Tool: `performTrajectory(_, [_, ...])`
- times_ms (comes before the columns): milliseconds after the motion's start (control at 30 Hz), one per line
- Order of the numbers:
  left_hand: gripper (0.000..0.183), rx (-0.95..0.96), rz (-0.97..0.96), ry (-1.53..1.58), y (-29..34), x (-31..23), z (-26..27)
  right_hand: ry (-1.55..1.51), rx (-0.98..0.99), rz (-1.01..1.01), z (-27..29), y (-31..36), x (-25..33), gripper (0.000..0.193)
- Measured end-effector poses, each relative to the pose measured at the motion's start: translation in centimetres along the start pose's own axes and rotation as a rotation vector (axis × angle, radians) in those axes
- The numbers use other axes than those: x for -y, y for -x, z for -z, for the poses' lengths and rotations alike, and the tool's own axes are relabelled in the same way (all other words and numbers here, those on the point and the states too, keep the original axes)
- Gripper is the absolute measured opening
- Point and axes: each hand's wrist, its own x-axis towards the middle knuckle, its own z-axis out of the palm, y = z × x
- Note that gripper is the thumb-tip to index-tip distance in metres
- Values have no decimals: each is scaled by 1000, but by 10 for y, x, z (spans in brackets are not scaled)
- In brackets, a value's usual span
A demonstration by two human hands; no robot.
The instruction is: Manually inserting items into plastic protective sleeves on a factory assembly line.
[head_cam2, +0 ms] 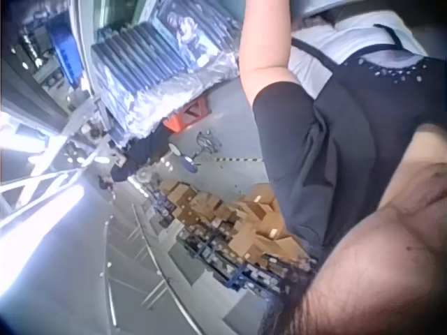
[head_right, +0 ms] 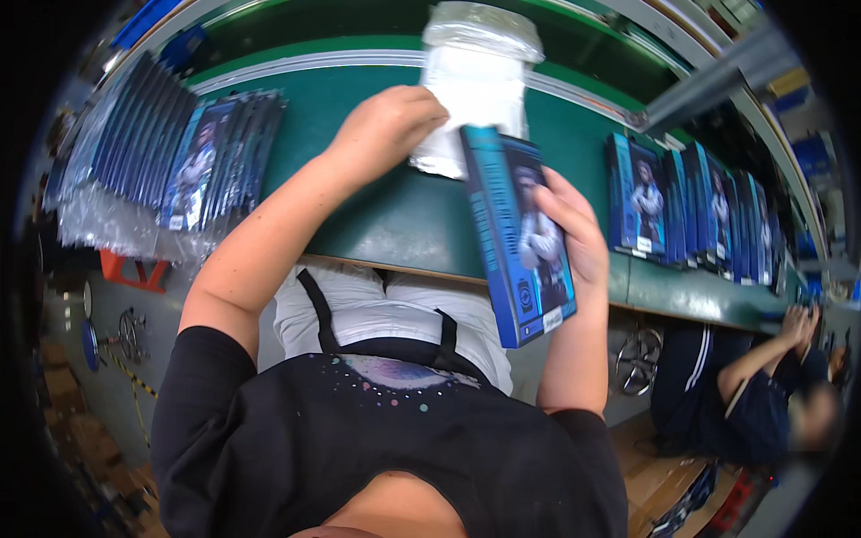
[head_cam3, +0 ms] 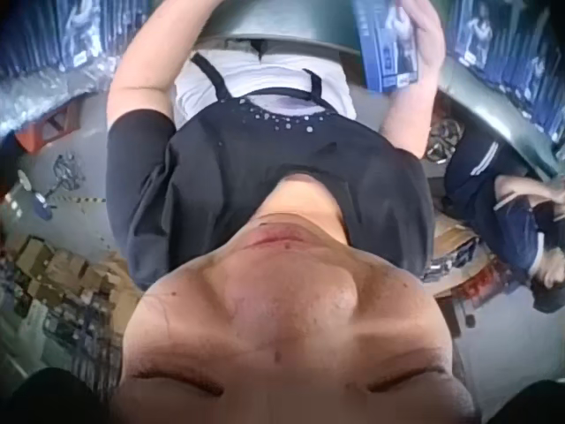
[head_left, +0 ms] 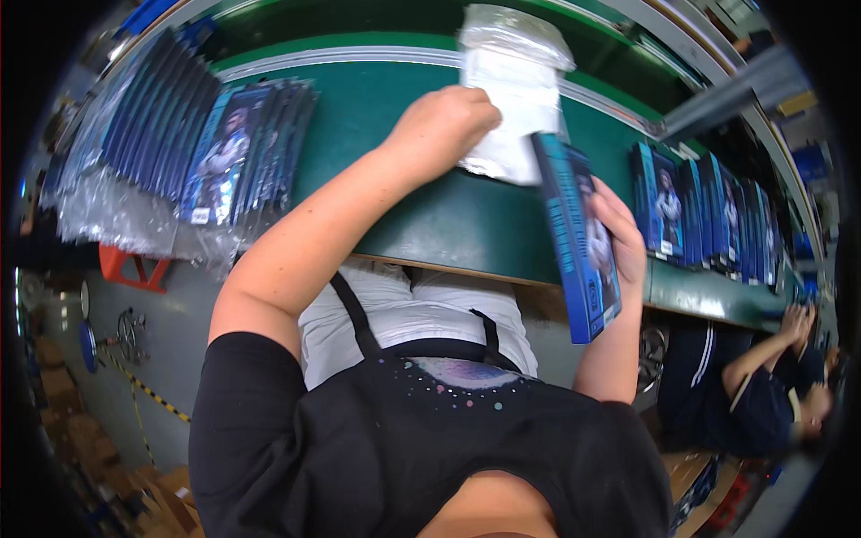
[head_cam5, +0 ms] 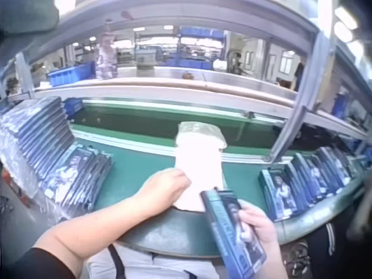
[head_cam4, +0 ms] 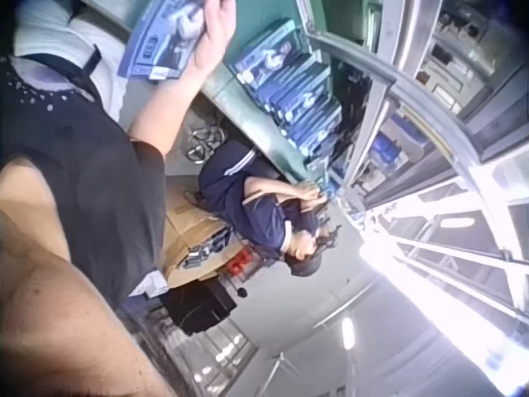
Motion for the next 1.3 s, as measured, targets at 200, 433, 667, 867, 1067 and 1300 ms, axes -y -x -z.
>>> performTrajectory(200, [25,-73,-154,92,-7,-1,1,-172,102,-142,-6,-16,-11,47])
performTrajectory(433, [19,139,0,83,-2,-1,3,-121,55,-149,-5,-1,-18,50])
performTrajectory(667, [19,87,0,175,-4,0,7,-127,105,-121,-21,-6,-16,55])
performTrajectory(867, [18,18,112,349,-12,6,7,-53,146,-109,-13,-48,-19,48])
performTrajectory(1067, [18,119,717,742,-16,-2,20,139,65,-94,-9,-32,-6,48])
performTrajectory(1300, [20,205,559,540,-18,7,13,-34,55,-167,-13,-49,-9,39])
